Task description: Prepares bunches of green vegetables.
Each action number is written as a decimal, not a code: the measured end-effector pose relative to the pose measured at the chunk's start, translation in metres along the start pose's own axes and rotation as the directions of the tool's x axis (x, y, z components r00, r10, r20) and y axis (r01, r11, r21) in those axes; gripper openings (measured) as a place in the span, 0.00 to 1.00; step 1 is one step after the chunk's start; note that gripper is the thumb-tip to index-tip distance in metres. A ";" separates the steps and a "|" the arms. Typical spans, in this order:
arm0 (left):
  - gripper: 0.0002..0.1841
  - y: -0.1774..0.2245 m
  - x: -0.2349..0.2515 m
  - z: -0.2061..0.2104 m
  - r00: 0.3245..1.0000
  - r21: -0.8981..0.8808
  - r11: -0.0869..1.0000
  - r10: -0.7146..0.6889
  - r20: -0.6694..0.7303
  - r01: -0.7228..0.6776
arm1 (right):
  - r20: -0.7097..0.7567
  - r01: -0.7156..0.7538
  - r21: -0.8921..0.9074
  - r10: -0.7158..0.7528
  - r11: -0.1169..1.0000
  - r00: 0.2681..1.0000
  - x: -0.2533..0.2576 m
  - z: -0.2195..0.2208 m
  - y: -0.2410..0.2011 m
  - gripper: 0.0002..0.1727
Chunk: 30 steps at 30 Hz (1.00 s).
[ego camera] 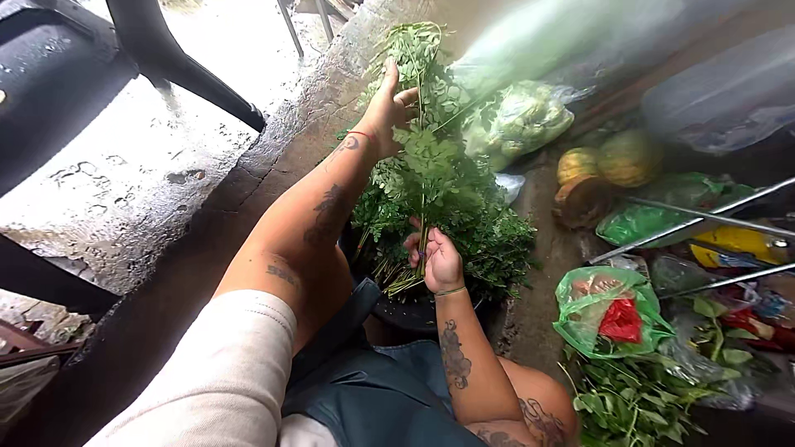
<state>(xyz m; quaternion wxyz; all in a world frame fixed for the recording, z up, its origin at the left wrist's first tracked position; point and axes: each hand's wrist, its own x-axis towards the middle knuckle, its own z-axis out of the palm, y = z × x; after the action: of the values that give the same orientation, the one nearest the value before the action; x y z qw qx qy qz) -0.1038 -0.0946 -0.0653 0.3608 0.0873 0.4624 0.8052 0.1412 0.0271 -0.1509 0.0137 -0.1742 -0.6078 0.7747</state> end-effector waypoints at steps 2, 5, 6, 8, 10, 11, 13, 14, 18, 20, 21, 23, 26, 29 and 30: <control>0.53 -0.002 0.002 -0.001 1.000 -0.011 1.000 0.012 -0.023 -0.013 | 0.012 -0.009 -0.012 0.009 1.000 1.000 0.000 0.000 0.002 0.36; 0.52 0.002 -0.003 0.008 0.999 -0.101 0.994 0.052 -0.006 -0.053 | -0.077 0.119 -0.101 -0.127 0.988 0.989 -0.001 0.005 0.006 0.20; 0.51 0.005 -0.005 0.012 0.996 -0.143 0.987 0.085 0.033 -0.079 | -0.121 0.198 -0.146 -0.217 0.969 0.969 0.000 0.008 0.008 0.18; 0.51 0.013 -0.010 0.018 0.977 -0.185 0.972 0.173 0.127 -0.148 | -0.184 0.337 -0.243 -0.384 0.910 0.905 0.003 0.012 0.011 0.15; 0.49 0.025 -0.016 0.023 0.951 -0.165 0.955 0.271 0.151 -0.246 | -0.218 0.440 -0.316 -0.516 0.840 0.828 0.007 0.017 0.012 0.15; 0.48 0.031 -0.020 0.024 0.943 -0.163 0.944 0.308 0.130 -0.286 | -0.221 0.488 -0.357 -0.579 0.797 0.785 0.009 0.020 0.013 0.14; 0.45 0.039 -0.021 0.016 0.942 -0.204 0.924 0.335 0.029 -0.323 | -0.219 0.557 -0.449 -0.691 0.698 0.689 0.014 0.026 0.017 0.14; 0.43 0.041 -0.018 0.008 0.944 -0.244 0.912 0.324 -0.065 -0.330 | -0.224 0.568 -0.494 -0.728 0.658 0.648 0.018 0.029 0.022 0.13; 0.38 0.041 -0.014 -0.034 0.881 -0.328 0.871 0.209 -0.425 -0.365 | -0.272 0.355 -0.620 -0.615 0.700 0.740 0.031 0.033 0.067 0.16; 0.36 0.042 -0.015 -0.051 0.829 -0.310 0.868 0.181 -0.530 -0.388 | -0.320 0.066 -0.638 -0.343 0.767 0.883 0.037 0.030 0.101 0.19; 0.35 0.042 -0.016 -0.057 0.809 -0.299 0.867 0.178 -0.561 -0.398 | -0.330 -0.099 -0.641 -0.157 0.761 0.931 0.041 0.028 0.117 0.20; 0.34 0.044 -0.019 -0.065 0.789 -0.285 0.864 0.187 -0.586 -0.416 | -0.341 -0.343 -0.614 0.153 0.711 0.928 0.050 0.024 0.146 0.21; 0.33 0.047 -0.024 -0.069 0.772 -0.286 0.857 0.183 -0.608 -0.429 | -0.392 -0.398 -0.580 0.185 0.711 0.901 0.054 0.027 0.161 0.23; 0.30 0.048 -0.025 -0.074 0.765 -0.311 0.845 0.164 -0.623 -0.434 | -0.427 -0.282 -0.604 -0.004 0.746 0.904 0.049 0.040 0.154 0.26; 0.30 0.048 -0.025 -0.075 0.762 -0.313 0.844 0.162 -0.626 -0.436 | -0.430 -0.240 -0.626 -0.072 0.742 0.900 0.048 0.044 0.151 0.26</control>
<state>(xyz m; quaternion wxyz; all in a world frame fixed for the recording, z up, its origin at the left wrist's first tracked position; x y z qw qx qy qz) -0.1447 -0.1772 -0.0633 0.0762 -0.1702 0.3339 0.9240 0.1126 -0.0420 -0.2970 0.0475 -0.3608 -0.8163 0.4486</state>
